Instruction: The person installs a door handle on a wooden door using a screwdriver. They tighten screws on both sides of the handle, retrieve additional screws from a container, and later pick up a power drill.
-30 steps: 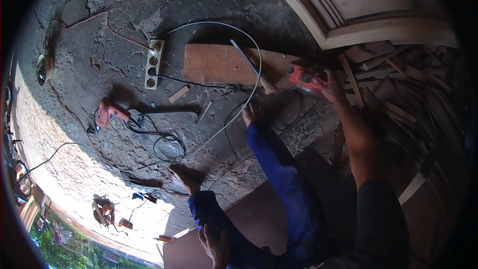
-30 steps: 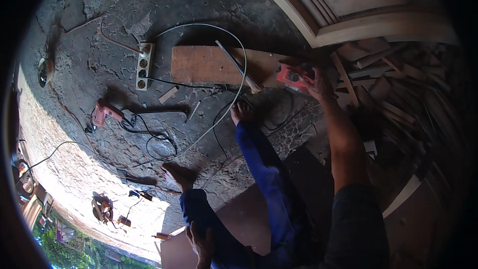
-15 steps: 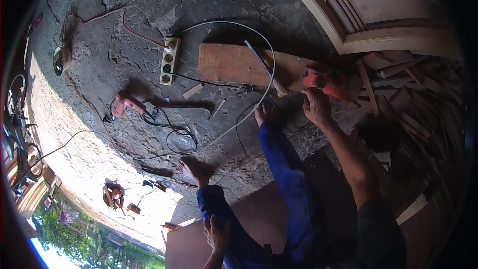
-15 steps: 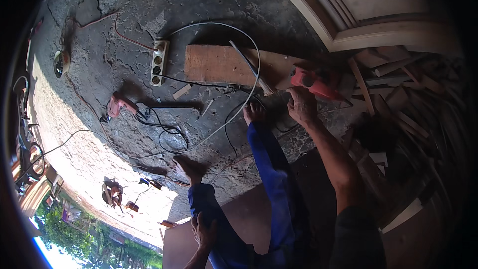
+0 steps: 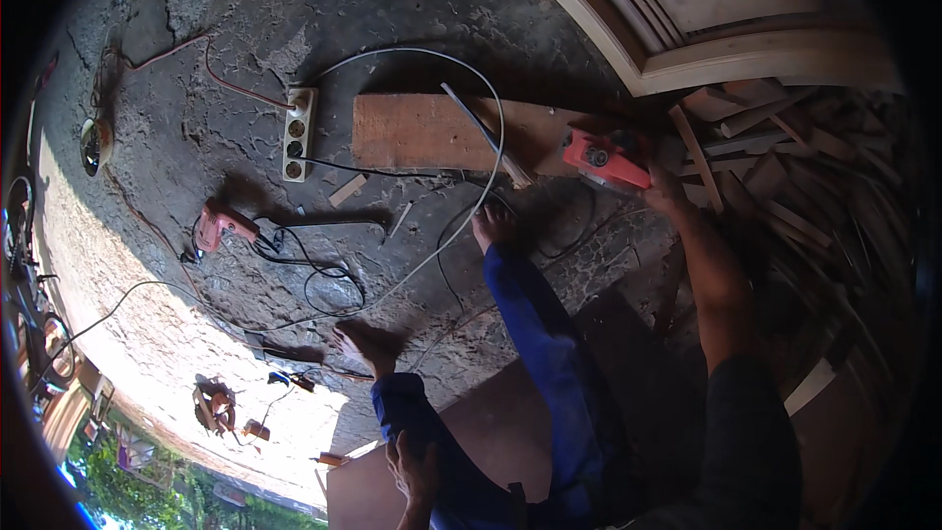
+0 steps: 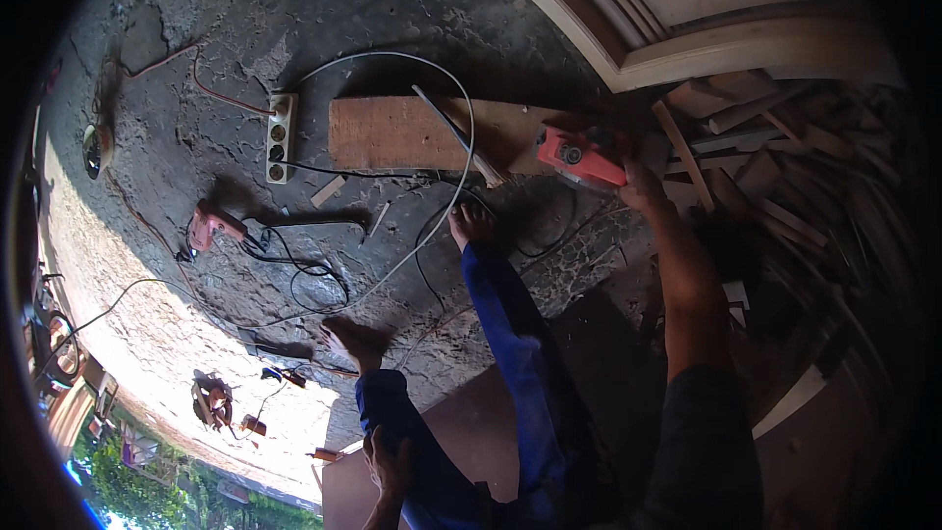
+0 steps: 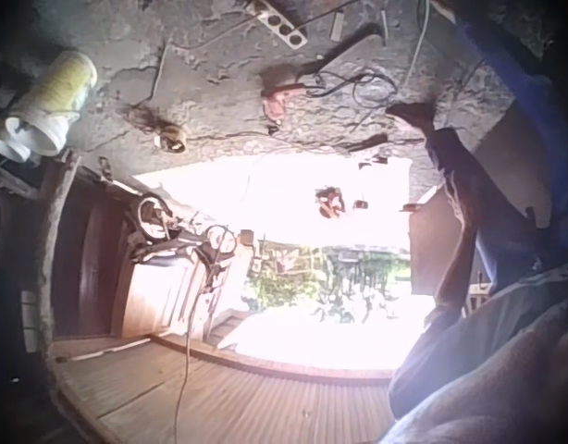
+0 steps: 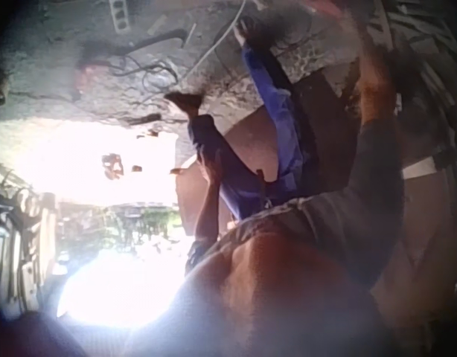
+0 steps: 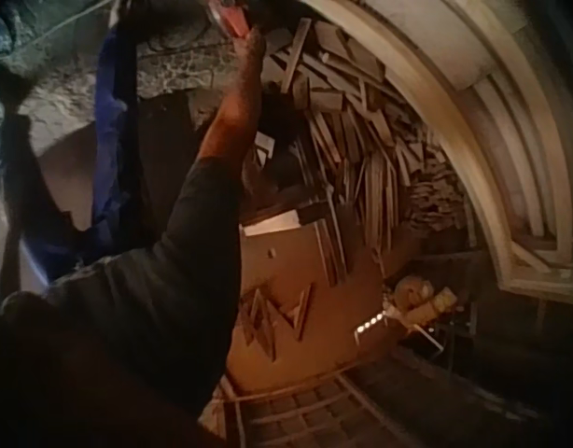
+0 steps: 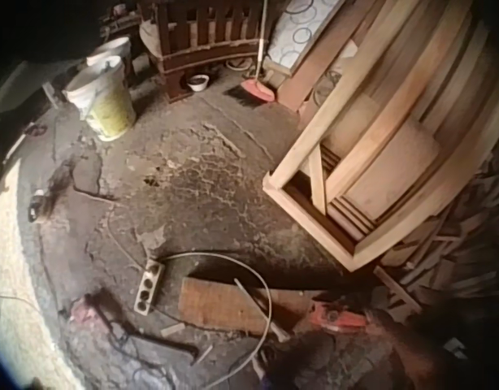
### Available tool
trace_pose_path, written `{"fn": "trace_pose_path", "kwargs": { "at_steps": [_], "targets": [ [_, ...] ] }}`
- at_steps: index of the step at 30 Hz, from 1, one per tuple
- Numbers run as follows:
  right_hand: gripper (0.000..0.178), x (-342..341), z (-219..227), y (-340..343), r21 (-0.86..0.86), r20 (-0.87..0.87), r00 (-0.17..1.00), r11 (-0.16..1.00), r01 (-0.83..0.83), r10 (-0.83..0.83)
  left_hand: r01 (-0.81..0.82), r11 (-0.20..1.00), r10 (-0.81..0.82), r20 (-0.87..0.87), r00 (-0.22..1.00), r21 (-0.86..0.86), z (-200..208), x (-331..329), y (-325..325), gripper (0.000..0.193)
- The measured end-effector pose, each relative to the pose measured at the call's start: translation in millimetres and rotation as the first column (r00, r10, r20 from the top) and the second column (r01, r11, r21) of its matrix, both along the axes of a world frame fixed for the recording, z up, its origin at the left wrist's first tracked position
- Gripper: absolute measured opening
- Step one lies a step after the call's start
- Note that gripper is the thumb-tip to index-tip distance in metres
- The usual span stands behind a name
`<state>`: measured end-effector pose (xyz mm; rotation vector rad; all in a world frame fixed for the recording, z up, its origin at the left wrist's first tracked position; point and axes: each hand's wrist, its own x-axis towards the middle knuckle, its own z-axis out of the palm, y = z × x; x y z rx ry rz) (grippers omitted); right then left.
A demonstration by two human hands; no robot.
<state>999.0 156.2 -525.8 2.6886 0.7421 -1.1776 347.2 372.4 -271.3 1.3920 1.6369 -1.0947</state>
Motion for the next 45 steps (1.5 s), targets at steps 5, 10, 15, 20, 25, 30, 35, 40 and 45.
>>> {"fn": "trace_pose_path", "kwargs": {
  "at_steps": [5,10,15,20,25,30,35,40,45],
  "targets": [
    [0.076,-74.1,62.8,10.5,0.44,0.007,1.0,0.898,-0.005,0.002,0.196,0.979,-0.198,0.035,0.98,0.061,4.2,-11.2,-12.3,0.071],
    [0.069,-170.6,189.7,47.4,0.46,0.28,0.958,0.866,-0.196,0.068,0.019,0.992,-0.087,0.59,0.803,0.122,20.9,63.4,-9.7,0.046],
    [0.066,-267.3,339.0,138.7,0.264,0.286,0.847,0.813,-0.519,0.447,-0.348,0.805,0.593,0.67,0.446,-0.48,67.2,157.5,-5.4,0.046],
    [0.061,-410.1,352.8,194.2,0.621,-0.482,0.875,0.688,0.376,-0.043,-0.564,0.089,0.935,0.264,-0.236,-0.821,103.3,131.1,10.2,0.052],
    [0.057,-521.7,414.5,264.0,0.629,0.083,0.875,0.656,-0.418,0.477,-0.608,-0.042,0.857,0.285,-0.43,-0.793,171.8,40.2,98.0,0.053],
    [0.061,-608.5,453.2,307.5,0.851,-0.21,0.761,0.498,-0.166,0.613,-0.609,0.023,0.709,0.442,-0.549,-0.793,186.5,-78.1,133.8,0.039],
    [0.081,-681.7,471.0,294.6,0.912,-0.266,0.79,0.409,0.021,0.552,-0.761,0.251,0.573,0.725,-0.381,-0.598,242.2,-162.8,158.0,0.031],
    [0.083,-672.1,476.6,271.5,0.626,-0.605,0.623,0.78,-0.014,0.497,-0.921,0.382,0.302,0.953,0.041,-0.082,256.2,-258.0,169.9,0.033],
    [0.043,-605.6,434.9,197.4,0.621,-0.282,0.671,0.663,-0.417,0.686,-0.854,-0.158,0.351,0.78,-0.517,-0.495,288.1,-344.5,163.9,0.029]
  ]
}}
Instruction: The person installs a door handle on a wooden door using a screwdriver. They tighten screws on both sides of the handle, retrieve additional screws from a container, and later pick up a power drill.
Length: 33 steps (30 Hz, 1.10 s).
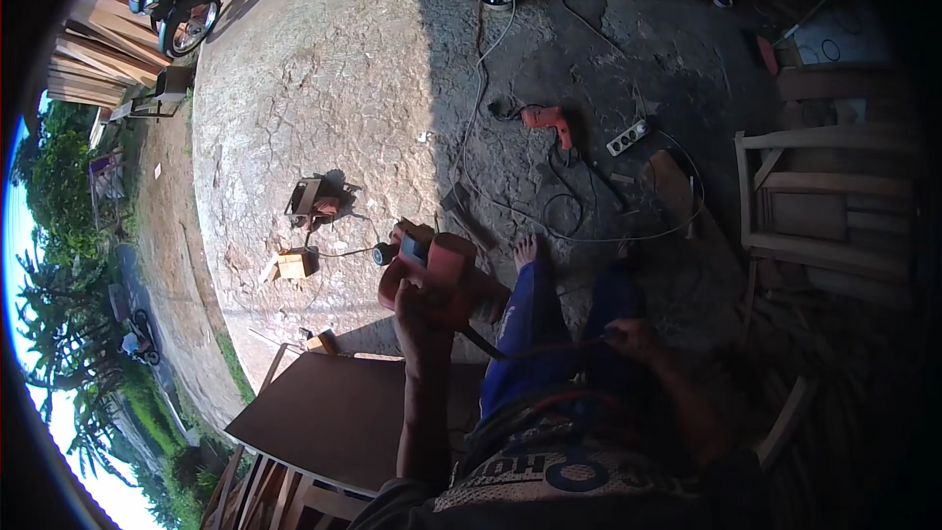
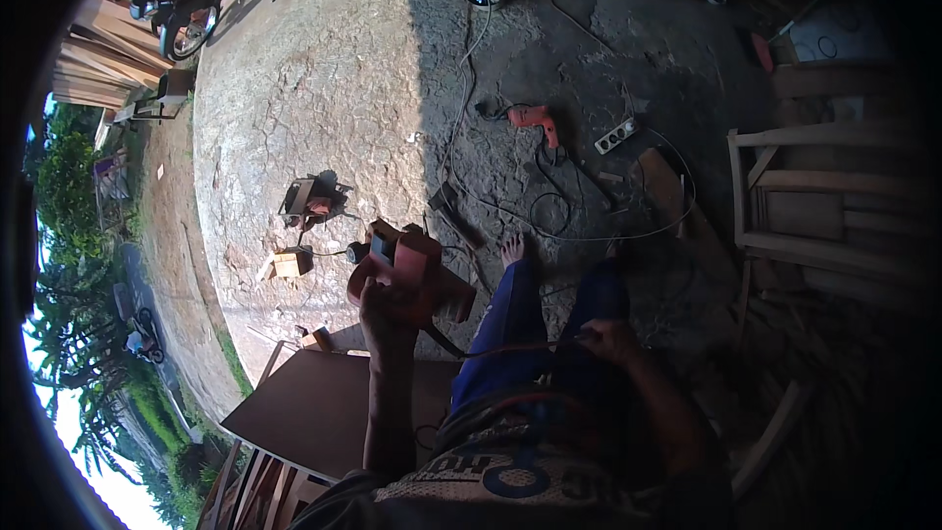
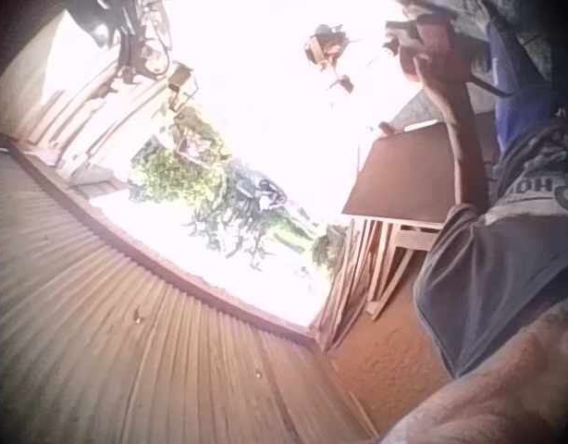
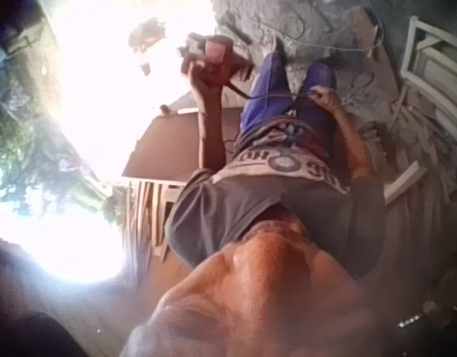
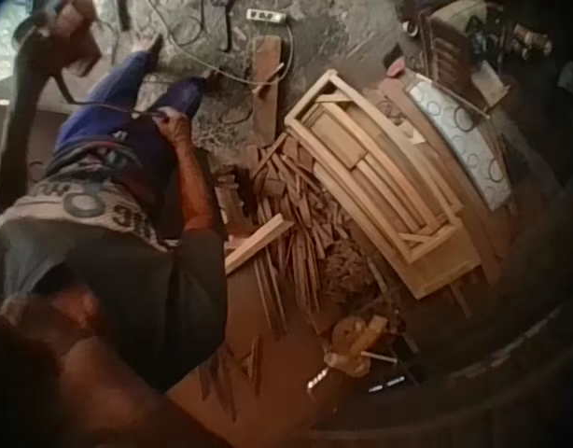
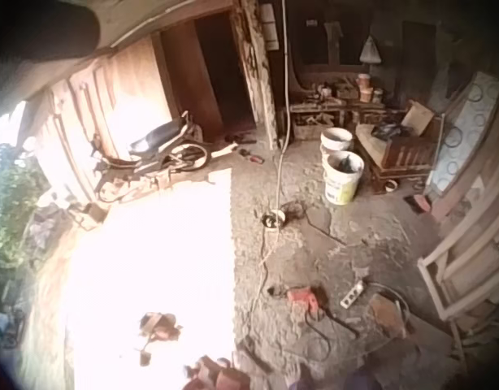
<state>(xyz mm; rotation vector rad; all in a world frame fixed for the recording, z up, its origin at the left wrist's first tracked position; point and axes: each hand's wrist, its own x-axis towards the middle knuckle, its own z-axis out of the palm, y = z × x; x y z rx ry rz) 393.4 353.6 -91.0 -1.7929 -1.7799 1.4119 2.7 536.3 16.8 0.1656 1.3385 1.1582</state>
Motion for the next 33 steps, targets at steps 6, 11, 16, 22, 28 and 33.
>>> {"fn": "trace_pose_path", "kwargs": {
  "at_steps": [6,11,16,22,28,33],
  "targets": [
    [0.026,132.7,-7.6,-49.6,0.204,0.597,0.712,0.928,0.311,-0.37,-0.213,0.976,0.212,0.033,0.977,0.051,13.1,-93.5,-28.9,0.032],
    [0.03,121.2,-26.0,-156.3,-0.214,0.737,0.617,0.772,0.599,-0.275,-0.24,0.968,0.246,-0.09,0.965,0.07,13.1,-87.5,-33.5,0.034],
    [0.037,103.4,7.0,-119.2,-0.228,0.642,0.646,0.702,0.675,-0.413,-0.257,0.966,0.259,0.042,0.965,-0.036,8.0,-96.7,-52.9,0.039],
    [0.041,105.2,40.0,-69.3,-0.399,0.443,0.89,0.866,0.303,-0.107,-0.252,0.963,0.257,0.056,0.965,-0.093,-1.4,-65.0,-46.5,0.044],
    [0.035,117.7,-20.0,-25.1,-0.075,0.498,0.84,0.954,0.29,-0.216,0.03,0.999,-0.035,-0.204,0.978,-0.027,-61.5,-46.0,-60.7,0.026],
    [0.026,116.5,-67.0,143.8,-0.097,0.571,0.814,0.976,0.195,-0.106,-0.113,0.976,0.118,0.012,0.993,-0.187,-68.2,-4.7,-51.1,0.021]
  ]
}}
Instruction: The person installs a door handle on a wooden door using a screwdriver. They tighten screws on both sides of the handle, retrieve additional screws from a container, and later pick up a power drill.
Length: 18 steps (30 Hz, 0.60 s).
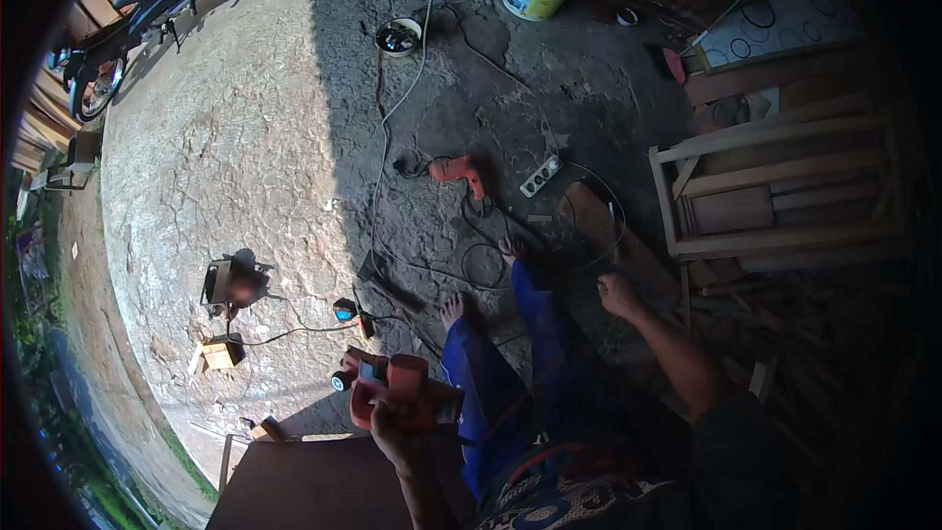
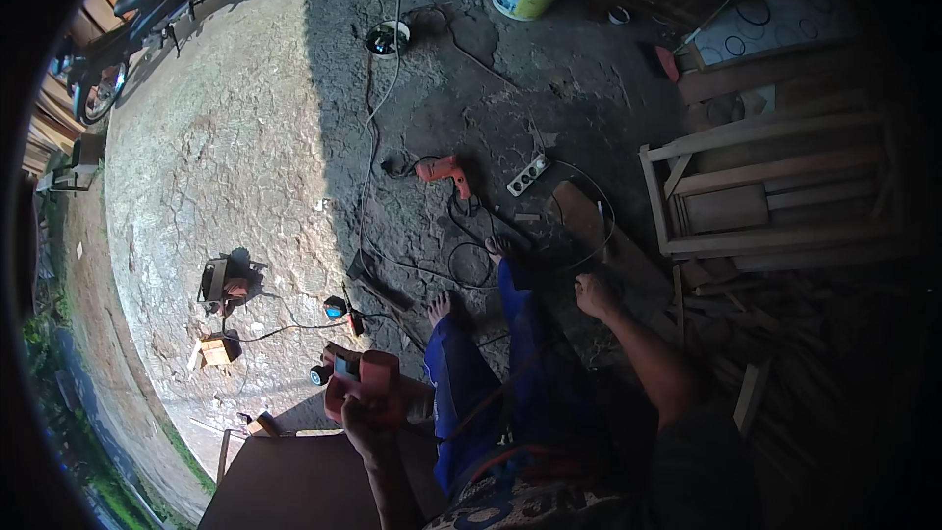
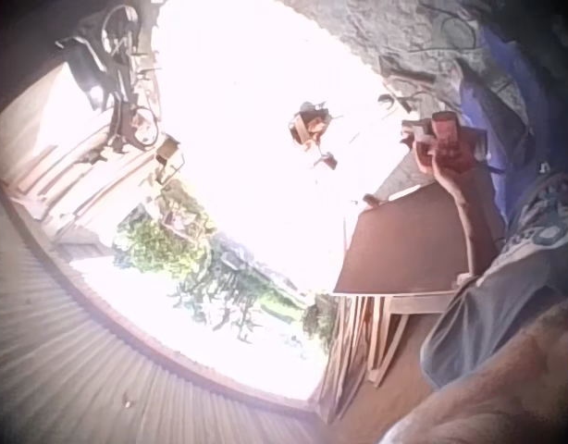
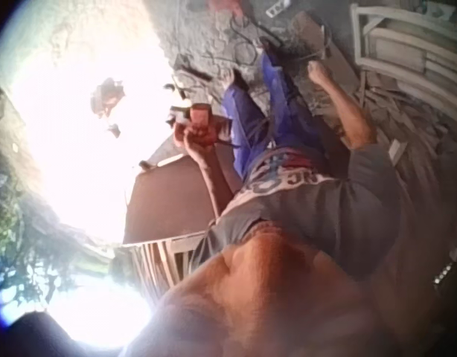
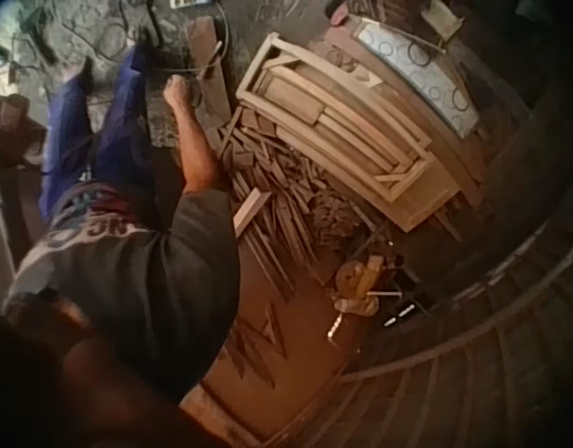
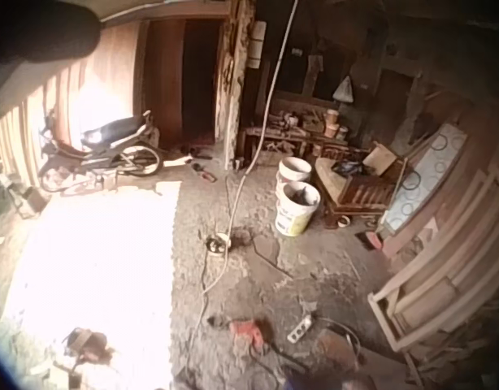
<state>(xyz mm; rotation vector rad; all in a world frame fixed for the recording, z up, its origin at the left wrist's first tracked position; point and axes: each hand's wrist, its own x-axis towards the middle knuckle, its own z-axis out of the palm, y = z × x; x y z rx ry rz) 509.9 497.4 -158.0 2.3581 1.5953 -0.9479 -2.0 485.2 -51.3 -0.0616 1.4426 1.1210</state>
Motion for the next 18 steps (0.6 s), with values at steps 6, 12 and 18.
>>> {"fn": "trace_pose_path", "kwargs": {
  "at_steps": [6,12,18],
  "targets": [
    [0.024,37.5,-181.5,159.0,-0.177,0.092,0.988,0.978,-0.109,0.127,-0.179,0.944,0.184,-0.01,0.983,-0.277,-23.0,68.1,9.4,0.017],
    [0.027,71.8,-337.1,258.7,-0.287,0.244,0.966,0.958,-0.012,0.085,-0.249,0.873,0.215,-0.127,0.968,-0.42,-65.8,120.1,14.1,0.035],
    [0.035,69.4,-437.5,294.2,-0.463,0.306,0.916,0.881,-0.097,0.261,-0.396,0.758,0.319,-0.235,0.918,-0.518,-100.2,179.2,44.6,0.03]
  ]
}}
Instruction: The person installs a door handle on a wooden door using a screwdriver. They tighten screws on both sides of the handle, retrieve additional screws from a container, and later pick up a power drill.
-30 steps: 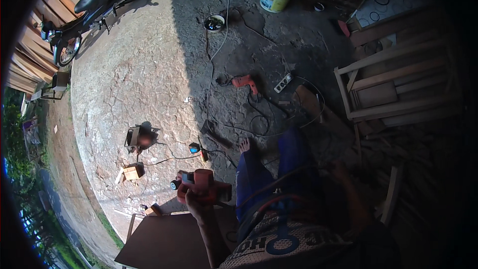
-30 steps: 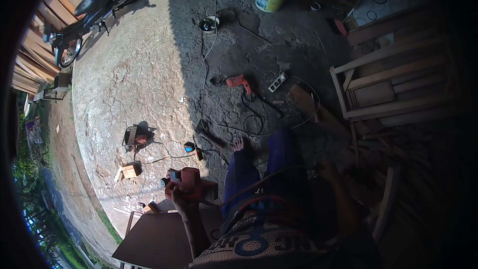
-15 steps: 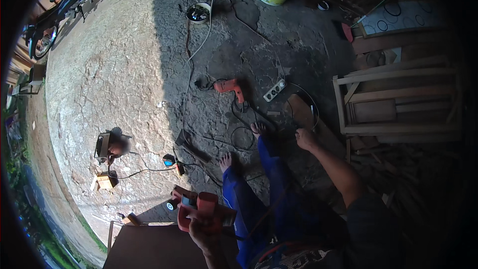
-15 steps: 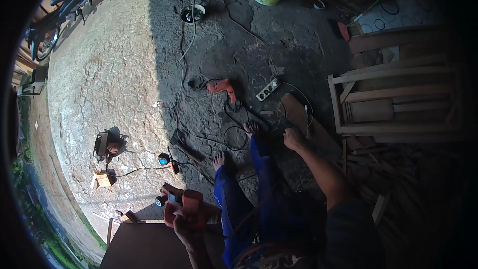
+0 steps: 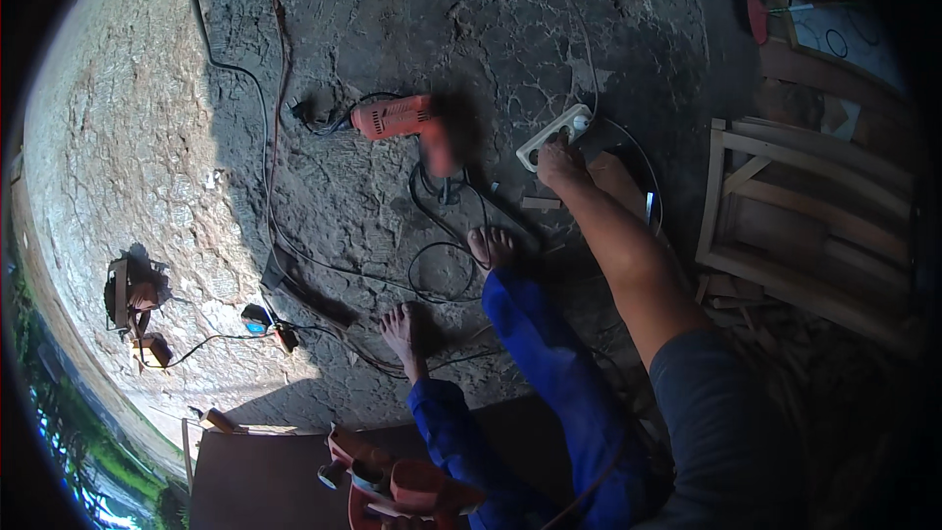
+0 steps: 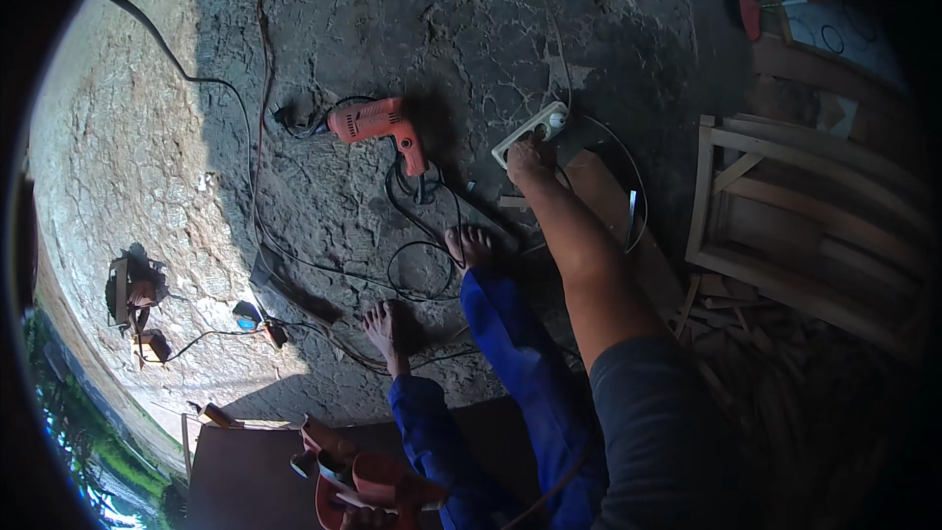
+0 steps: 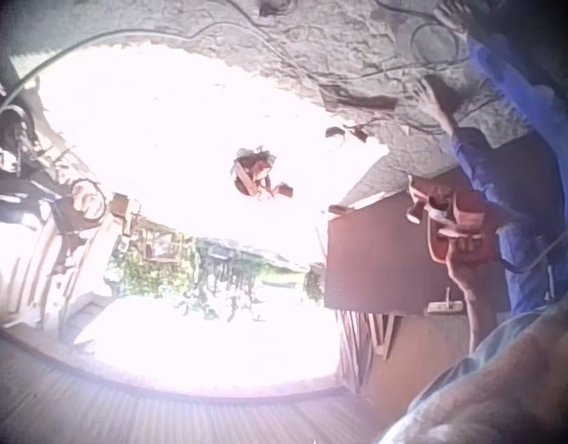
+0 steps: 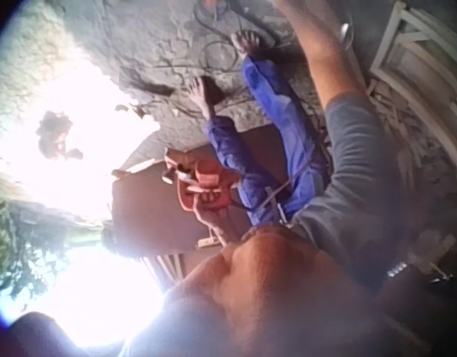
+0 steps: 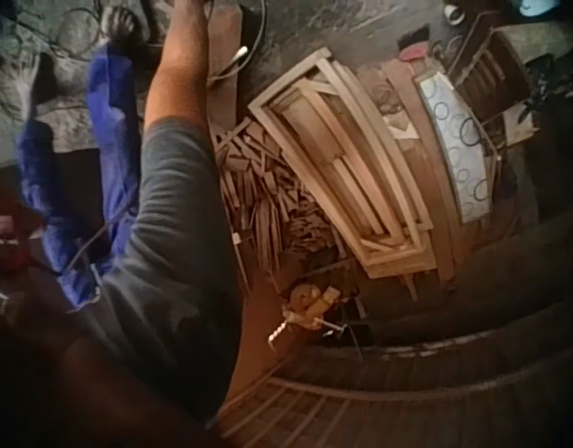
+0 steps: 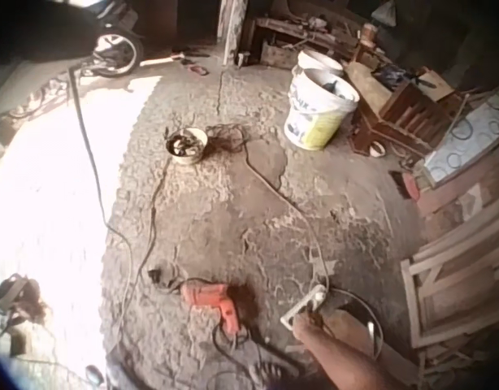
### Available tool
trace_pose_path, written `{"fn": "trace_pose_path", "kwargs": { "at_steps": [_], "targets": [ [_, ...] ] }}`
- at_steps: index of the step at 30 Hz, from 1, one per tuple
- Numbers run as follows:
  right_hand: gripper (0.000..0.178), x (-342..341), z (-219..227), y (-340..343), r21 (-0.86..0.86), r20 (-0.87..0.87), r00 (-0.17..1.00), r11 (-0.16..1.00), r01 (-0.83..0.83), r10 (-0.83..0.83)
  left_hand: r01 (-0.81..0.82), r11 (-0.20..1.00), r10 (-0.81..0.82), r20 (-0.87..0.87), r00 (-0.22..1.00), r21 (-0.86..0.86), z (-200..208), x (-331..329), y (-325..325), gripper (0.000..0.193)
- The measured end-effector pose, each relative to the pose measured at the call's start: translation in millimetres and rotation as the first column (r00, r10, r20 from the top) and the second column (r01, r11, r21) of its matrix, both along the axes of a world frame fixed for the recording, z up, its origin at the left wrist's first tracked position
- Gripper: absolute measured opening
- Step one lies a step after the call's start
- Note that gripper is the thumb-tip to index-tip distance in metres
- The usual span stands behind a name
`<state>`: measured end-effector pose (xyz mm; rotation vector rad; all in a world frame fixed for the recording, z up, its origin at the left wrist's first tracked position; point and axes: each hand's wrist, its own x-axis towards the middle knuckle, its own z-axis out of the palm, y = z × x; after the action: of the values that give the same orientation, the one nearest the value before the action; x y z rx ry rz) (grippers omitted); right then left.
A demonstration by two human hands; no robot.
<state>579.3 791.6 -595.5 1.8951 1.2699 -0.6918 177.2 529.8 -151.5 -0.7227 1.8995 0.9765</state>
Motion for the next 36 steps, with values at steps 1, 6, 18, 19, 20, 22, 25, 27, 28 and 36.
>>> {"fn": "trace_pose_path", "kwargs": {
  "at_steps": [1,6,18,19,20,22,25,27,28,36],
  "targets": [
    [0.036,-0.1,-8.3,2.1,-0.015,0.014,1.0,1.0,-0.012,0.012,-0.021,0.999,0.02,-0.024,0.999,-0.038,-2.5,9.9,8.4,0.03],
    [0.045,36.9,-34.8,-10.9,-0.039,-0.066,0.997,0.999,0.033,-0.035,-0.115,0.976,0.098,-0.097,0.99,-0.186,-7.9,63.4,61.5,0.028],
    [0.032,67.8,2.9,3.6,0.05,-0.229,0.857,0.885,-0.463,0.461,-0.082,0.993,0.079,-0.036,0.996,-0.088,-5.6,79.6,73.4,0.018],
    [0.031,79.2,-7.5,7.9,0.111,-0.158,0.817,0.833,-0.543,0.554,-0.073,0.994,0.071,-0.022,0.997,-0.079,-6.9,77.0,70.1,0.018],
    [0.029,86.0,-17.8,14.6,0.164,-0.08,0.768,0.768,-0.619,0.635,-0.063,0.996,0.063,-0.007,0.998,-0.07,-9.8,73.9,66.3,0.018],
    [0.028,95.1,-34.4,20.0,0.193,0.047,0.712,0.693,-0.695,0.701,-0.088,0.991,0.086,-0.026,0.996,-0.101,-14.8,70.6,58.5,0.019],
    [0.028,102.5,-52.6,20.6,0.138,0.135,0.713,0.699,-0.701,0.688,-0.133,0.984,0.13,-0.031,0.991,-0.122,-21.4,69.5,44.1,0.025],
    [0.028,104.2,-60.5,14.2,0.1,0.138,0.72,0.714,-0.693,0.68,-0.137,0.984,0.136,-0.014,0.991,-0.112,-25.0,65.2,25.3,0.03],
    [0.026,103.7,-62.4,13.6,0.117,0.155,0.669,0.658,-0.743,0.727,-0.13,0.987,0.13,-0.005,0.992,-0.096,-28.2,60.5,8.1,0.032],
    [0.024,115.6,-48.3,22.3,0.018,-0.03,0.757,0.758,-0.652,0.652,-0.009,0.999,0.004,0.153,0.988,0.036,-31.3,56.1,-0.8,0.035]
  ]
}}
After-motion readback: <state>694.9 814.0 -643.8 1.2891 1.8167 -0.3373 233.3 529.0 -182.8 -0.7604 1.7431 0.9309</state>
